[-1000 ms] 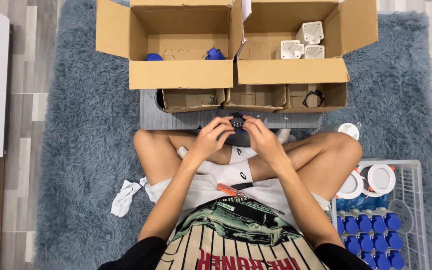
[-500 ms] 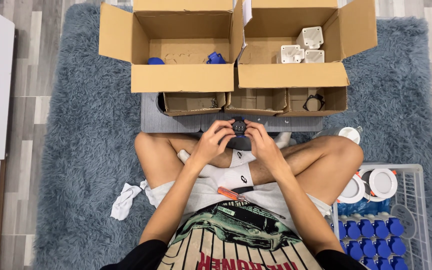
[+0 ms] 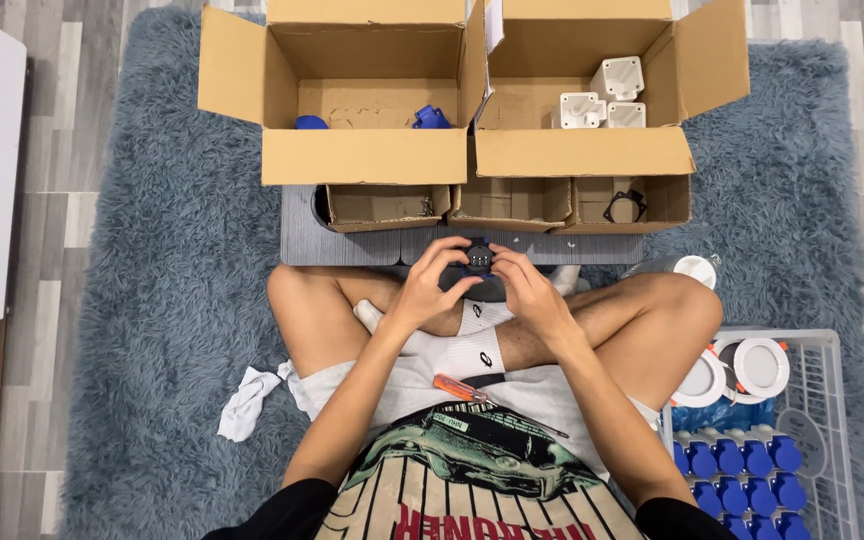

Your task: Assembling or modifying electrical junction boxes using a screwdriver while sitting on the floor

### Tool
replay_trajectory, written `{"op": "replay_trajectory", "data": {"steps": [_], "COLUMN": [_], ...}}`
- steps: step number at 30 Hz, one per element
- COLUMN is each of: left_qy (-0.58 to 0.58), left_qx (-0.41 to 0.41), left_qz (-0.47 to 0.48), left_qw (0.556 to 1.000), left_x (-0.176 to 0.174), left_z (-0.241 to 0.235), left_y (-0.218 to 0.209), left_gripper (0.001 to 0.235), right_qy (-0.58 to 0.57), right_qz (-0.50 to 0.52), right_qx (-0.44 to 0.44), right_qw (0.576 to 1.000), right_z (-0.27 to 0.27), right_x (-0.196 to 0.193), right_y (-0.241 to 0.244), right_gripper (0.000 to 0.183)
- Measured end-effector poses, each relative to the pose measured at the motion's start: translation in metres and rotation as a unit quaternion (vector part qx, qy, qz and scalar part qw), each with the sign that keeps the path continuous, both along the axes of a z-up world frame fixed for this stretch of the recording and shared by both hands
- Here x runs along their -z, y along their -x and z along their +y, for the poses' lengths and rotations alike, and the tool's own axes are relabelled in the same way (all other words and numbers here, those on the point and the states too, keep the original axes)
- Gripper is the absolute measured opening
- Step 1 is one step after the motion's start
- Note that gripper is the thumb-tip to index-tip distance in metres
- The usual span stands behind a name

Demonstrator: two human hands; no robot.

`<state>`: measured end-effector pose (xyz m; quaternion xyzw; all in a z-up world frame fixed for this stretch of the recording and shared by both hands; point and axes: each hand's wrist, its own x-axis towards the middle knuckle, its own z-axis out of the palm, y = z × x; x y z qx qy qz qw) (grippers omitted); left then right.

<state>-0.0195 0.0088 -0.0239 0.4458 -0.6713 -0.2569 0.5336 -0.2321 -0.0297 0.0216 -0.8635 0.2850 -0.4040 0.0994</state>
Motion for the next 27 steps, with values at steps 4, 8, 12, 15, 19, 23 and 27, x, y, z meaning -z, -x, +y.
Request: {"op": "replay_trajectory", "data": {"steps": [4, 8, 12, 15, 19, 23, 27], "left_qy": [-0.002, 0.004, 0.011, 0.016, 0.017, 0.026, 0.028], "left_qx": [-0.003, -0.017, -0.036, -0.039, -0.045, -0.055, -0.065], "left_qz": [0.008, 0.014, 0.025, 0.034, 0.037, 0.044, 0.036], "left_qw": [1.0, 1.0, 0.999, 0.999, 0.998, 0.997, 0.997], "left_x": [-0.003, 0.001, 0.008, 0.007, 0.013, 0.011, 0.014], "left_z": [0.0, -0.001, -0.001, -0.001, -0.001, -0.002, 0.0], "left_y": [0.002, 0.003, 0.005, 0.006, 0.007, 0.008, 0.01], "left_gripper": [0.029, 0.031, 0.033, 0.033, 0.033, 0.031, 0.03], "right_qy": [0.023, 0.03, 0.041, 0.047, 0.049, 0.045, 0.033], "right_qz": [0.013, 0.03, 0.032, 0.038, 0.038, 0.037, 0.039], "right_qx": [0.01, 0.015, 0.012, 0.01, 0.014, 0.032, 0.033], "right_qw": [1.0, 0.999, 0.999, 0.998, 0.998, 0.998, 0.998], "right_z": [0.001, 0.0, -0.001, -0.002, 0.0, 0.0, 0.003], "right_x": [-0.009, -0.009, -0.014, -0.009, -0.005, 0.006, 0.004], "right_y": [-0.001, -0.001, -0.002, -0.002, -0.004, -0.003, -0.001], "right_gripper": [0.002, 0.003, 0.003, 0.004, 0.003, 0.003, 0.004]}}
